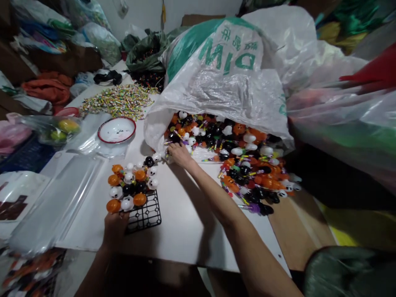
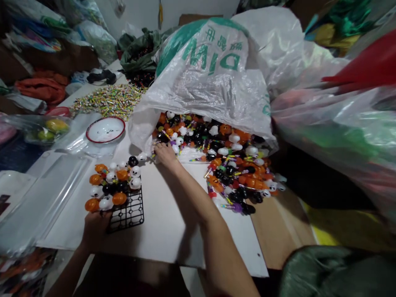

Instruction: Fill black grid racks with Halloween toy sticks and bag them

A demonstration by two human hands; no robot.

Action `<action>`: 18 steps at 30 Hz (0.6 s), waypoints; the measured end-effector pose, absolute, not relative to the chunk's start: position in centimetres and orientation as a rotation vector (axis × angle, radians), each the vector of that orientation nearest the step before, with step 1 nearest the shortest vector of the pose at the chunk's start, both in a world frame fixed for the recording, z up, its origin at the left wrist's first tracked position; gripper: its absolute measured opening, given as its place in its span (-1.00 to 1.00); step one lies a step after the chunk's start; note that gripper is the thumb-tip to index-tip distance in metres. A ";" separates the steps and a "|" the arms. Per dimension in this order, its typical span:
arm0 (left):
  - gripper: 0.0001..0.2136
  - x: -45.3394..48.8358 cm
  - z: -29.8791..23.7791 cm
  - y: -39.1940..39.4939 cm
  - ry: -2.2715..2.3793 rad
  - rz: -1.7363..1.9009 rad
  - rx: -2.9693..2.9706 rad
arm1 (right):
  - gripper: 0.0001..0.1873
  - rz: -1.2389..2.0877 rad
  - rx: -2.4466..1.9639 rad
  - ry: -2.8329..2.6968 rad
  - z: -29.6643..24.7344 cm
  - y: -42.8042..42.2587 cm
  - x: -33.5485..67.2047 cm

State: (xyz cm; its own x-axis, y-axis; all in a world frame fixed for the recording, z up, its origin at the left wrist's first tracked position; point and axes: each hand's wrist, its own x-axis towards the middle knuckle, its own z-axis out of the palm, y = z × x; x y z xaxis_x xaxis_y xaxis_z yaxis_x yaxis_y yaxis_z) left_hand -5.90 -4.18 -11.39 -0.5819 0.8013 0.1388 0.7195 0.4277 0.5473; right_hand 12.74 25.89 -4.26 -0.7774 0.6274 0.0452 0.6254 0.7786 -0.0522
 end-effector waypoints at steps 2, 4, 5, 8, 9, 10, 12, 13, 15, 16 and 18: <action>-0.71 -6.1 -11.6 -4.4 2.542 0.846 1.336 | -0.66 0.008 -1.049 -2.900 -5.0 24.5 15.9; -0.69 -6.3 -11.7 -4.0 2.557 0.840 1.302 | -0.67 0.003 -1.133 -2.881 -5.2 22.8 19.0; -0.67 -6.3 -11.6 -3.6 2.563 0.839 1.287 | -0.67 0.008 -1.185 -2.860 -5.1 21.8 20.3; -0.66 -6.3 -11.3 -2.4 2.544 0.841 1.272 | -0.69 0.009 -1.380 -2.784 -4.7 18.3 22.1; -0.67 -6.4 -11.2 -2.1 2.532 0.837 1.271 | -0.69 0.004 -1.472 -2.749 -4.6 17.2 22.2; -0.69 -6.4 -11.0 -1.9 2.523 0.829 1.267 | -0.69 0.002 -1.567 -2.707 -4.5 16.2 22.1; -0.70 -6.4 -10.8 -1.6 2.518 0.810 1.253 | -0.69 0.026 -1.694 -2.631 -4.4 14.6 21.3; -0.71 -6.3 -10.8 -1.6 2.517 0.803 1.247 | -0.69 0.062 -1.701 -2.620 -4.4 14.2 20.7; -0.72 -6.2 -10.7 -1.6 2.510 0.802 1.242 | -0.68 0.181 -1.631 -2.658 -4.5 13.9 19.5; -0.72 -6.1 -10.6 -1.6 2.504 0.804 1.240 | -0.67 0.253 -1.599 -2.678 -4.6 14.0 19.1; -0.73 -5.9 -10.6 -1.5 2.491 0.811 1.235 | -0.69 0.391 -1.598 -2.646 -4.9 14.1 18.5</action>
